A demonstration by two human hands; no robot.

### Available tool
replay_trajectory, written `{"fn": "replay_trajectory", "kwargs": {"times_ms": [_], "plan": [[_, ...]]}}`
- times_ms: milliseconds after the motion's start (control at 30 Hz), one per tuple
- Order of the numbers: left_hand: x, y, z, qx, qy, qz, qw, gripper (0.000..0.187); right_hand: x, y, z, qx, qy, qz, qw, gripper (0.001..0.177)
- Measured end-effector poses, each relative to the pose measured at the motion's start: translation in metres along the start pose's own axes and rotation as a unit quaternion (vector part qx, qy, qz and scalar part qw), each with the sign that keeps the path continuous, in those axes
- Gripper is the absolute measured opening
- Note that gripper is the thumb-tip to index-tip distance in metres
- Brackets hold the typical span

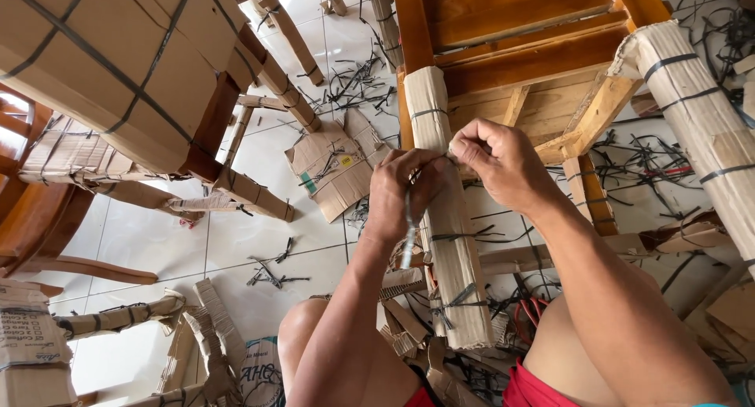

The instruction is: Wrapping wooden chair legs with protective cardboard and securing them with plastic ties using scissors.

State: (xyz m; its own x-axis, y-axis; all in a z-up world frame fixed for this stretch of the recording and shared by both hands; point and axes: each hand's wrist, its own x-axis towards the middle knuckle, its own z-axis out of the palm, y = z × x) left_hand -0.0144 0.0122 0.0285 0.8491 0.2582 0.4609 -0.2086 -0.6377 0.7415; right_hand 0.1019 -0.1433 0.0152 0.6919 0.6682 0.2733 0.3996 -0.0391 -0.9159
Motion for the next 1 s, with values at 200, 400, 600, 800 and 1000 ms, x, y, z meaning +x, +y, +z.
{"fn": "replay_trajectory", "kwargs": {"times_ms": [200,400,600,800,1000], "plan": [[-0.003,-0.021,-0.003,-0.233,-0.073,-0.206,0.948,0.020,-0.013,-0.014,-0.001,0.017,-0.059,0.018,0.998,0.017],[-0.001,-0.022,0.002,-0.159,-0.071,-0.201,0.964,0.021,-0.014,-0.013,0.002,-0.050,-0.044,0.019,0.998,0.012],[0.005,-0.018,-0.001,0.164,0.016,0.125,0.978,0.009,-0.007,0.000,0.003,-0.100,0.018,-0.013,0.995,0.011],[0.005,-0.018,0.006,0.251,0.091,0.243,0.933,0.007,-0.002,0.007,0.010,-0.075,0.024,-0.045,0.996,0.018],[0.005,-0.012,0.010,0.236,0.095,0.240,0.937,0.008,0.001,0.008,0.012,-0.025,0.013,-0.017,0.999,0.011]]}}
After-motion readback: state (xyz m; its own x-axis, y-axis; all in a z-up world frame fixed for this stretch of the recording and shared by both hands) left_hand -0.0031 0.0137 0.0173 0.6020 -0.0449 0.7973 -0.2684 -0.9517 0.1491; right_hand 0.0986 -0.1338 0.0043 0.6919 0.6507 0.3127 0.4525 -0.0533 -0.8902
